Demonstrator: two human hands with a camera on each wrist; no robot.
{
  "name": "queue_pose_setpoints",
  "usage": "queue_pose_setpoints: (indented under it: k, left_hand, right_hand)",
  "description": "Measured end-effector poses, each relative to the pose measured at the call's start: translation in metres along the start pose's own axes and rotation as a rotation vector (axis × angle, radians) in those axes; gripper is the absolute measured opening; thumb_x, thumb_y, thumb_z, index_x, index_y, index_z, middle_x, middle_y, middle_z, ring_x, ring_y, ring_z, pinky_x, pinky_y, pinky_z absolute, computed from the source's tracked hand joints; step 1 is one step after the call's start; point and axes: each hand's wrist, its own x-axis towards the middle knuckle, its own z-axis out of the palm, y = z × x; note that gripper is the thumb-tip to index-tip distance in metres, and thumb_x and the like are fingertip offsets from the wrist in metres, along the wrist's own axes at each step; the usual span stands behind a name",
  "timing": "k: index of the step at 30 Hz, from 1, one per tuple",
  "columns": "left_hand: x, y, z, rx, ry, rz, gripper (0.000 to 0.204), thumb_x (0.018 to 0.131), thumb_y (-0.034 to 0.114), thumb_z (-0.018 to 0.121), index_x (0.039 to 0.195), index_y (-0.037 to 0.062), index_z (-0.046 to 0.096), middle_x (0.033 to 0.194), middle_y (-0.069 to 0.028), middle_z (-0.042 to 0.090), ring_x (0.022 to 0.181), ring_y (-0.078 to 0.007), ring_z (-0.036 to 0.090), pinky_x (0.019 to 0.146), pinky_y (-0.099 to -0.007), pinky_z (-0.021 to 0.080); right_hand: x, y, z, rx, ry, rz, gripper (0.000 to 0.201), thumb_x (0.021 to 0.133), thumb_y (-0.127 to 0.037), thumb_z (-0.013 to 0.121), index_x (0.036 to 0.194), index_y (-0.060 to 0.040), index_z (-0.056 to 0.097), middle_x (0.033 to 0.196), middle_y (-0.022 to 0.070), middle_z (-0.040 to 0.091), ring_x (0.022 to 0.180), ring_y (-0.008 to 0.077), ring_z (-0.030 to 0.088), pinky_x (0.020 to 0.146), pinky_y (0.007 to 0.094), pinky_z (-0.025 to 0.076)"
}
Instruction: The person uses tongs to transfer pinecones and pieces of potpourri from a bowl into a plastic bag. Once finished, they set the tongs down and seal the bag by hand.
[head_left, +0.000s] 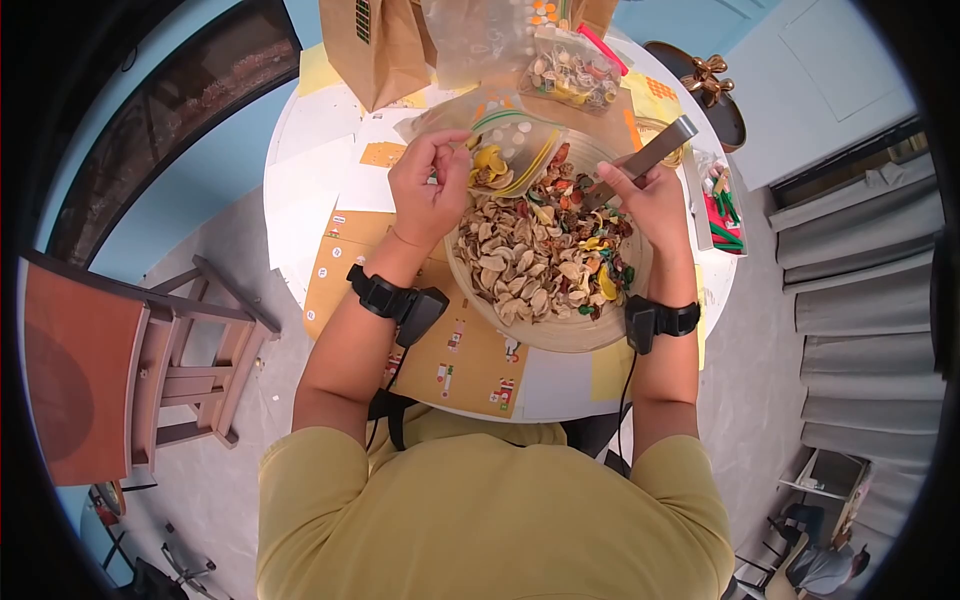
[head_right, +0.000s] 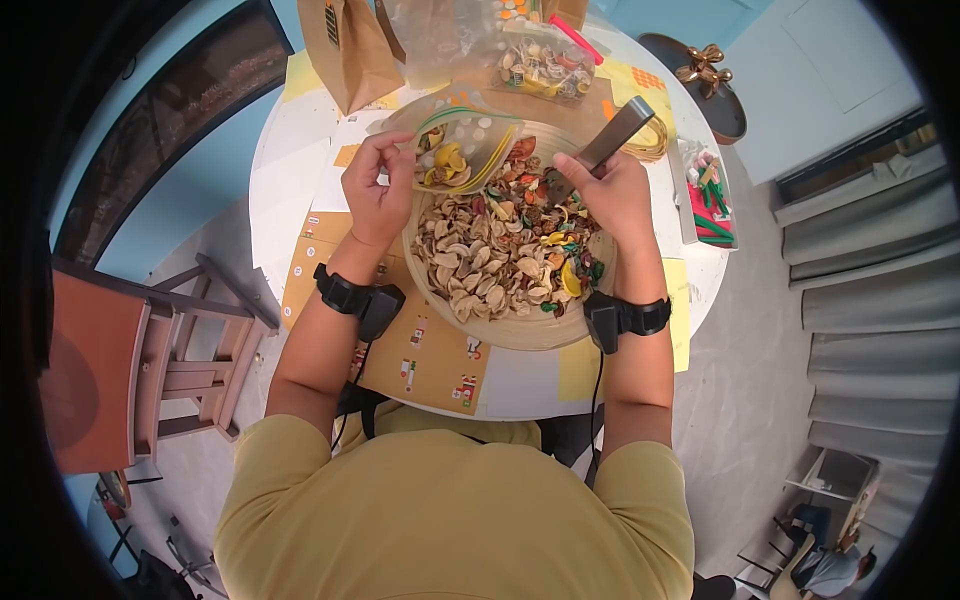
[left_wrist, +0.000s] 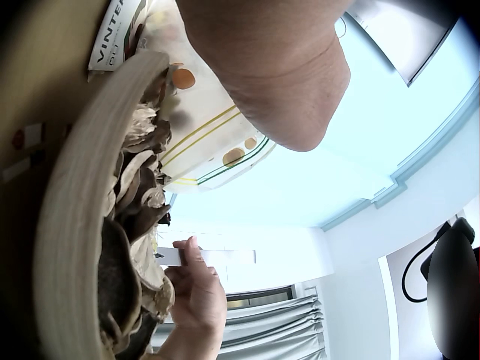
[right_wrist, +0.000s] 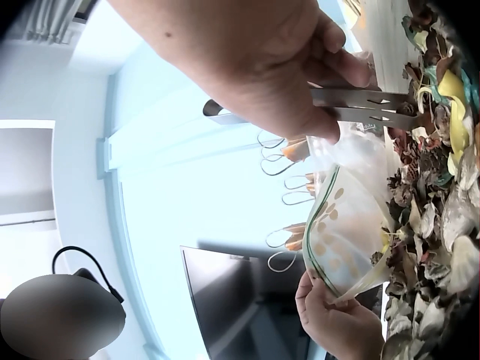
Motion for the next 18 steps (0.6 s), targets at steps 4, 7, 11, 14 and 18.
queue_pose_setpoints:
  k: [4, 7, 11, 14, 18]
  left_hand:
    - [0.001, 0.001, 0.000, 0.006, 0.003, 0.019, 0.015, 0.078, -0.001, 0.058, 0.092, 0.0019, 0.062, 0.059, 0.0008, 0.044, 0.049, -0.0054, 0.038, 0.048, -0.0195, 0.034]
    - [0.000, 0.001, 0.001, 0.013, 0.011, 0.014, 0.015, 0.078, -0.001, 0.057, 0.092, 0.0017, 0.062, 0.059, 0.0007, 0.044, 0.049, -0.0054, 0.038, 0.049, -0.0196, 0.034]
    - [0.001, 0.003, 0.001, 0.025, -0.004, 0.012, 0.015, 0.078, -0.001, 0.057, 0.092, 0.0015, 0.062, 0.059, 0.0007, 0.044, 0.049, -0.0054, 0.038, 0.049, -0.0196, 0.035]
    - [0.001, 0.002, 0.001, 0.036, 0.004, 0.014, 0.015, 0.078, -0.001, 0.058, 0.092, 0.0014, 0.062, 0.059, 0.0007, 0.044, 0.049, -0.0053, 0.038, 0.048, -0.0196, 0.034]
    - [0.000, 0.000, 0.001, 0.026, 0.001, 0.018, 0.014, 0.078, -0.001, 0.058, 0.092, 0.0015, 0.062, 0.059, 0.0008, 0.044, 0.049, -0.0053, 0.037, 0.048, -0.0195, 0.034]
  right_hand:
    - [-0.007, -0.024, 0.002, 0.283, -0.011, -0.061, 0.024, 0.079, -0.023, 0.072, 0.081, -0.0005, 0.065, 0.062, -0.0010, 0.059, 0.051, 0.0050, 0.050, 0.048, 0.0202, 0.038]
    - [-0.016, -0.042, 0.013, 0.474, -0.032, -0.110, 0.022, 0.080, -0.021, 0.071, 0.084, -0.0007, 0.064, 0.065, -0.0013, 0.060, 0.052, 0.0043, 0.050, 0.048, 0.0183, 0.039]
    - [-0.018, -0.047, 0.032, 0.554, -0.052, -0.205, 0.025, 0.078, -0.019, 0.073, 0.092, -0.0009, 0.064, 0.071, 0.0002, 0.062, 0.060, 0.0041, 0.053, 0.053, 0.0178, 0.042]
    - [-0.019, -0.044, 0.030, 0.489, -0.062, -0.209, 0.028, 0.077, -0.018, 0.074, 0.096, -0.0007, 0.063, 0.076, 0.0011, 0.064, 0.065, 0.0044, 0.055, 0.057, 0.0179, 0.043]
    - [-0.018, -0.045, 0.020, 0.555, 0.012, -0.196, 0.031, 0.076, -0.019, 0.075, 0.097, -0.0001, 0.062, 0.076, 0.0010, 0.064, 0.065, 0.0045, 0.055, 0.056, 0.0182, 0.042]
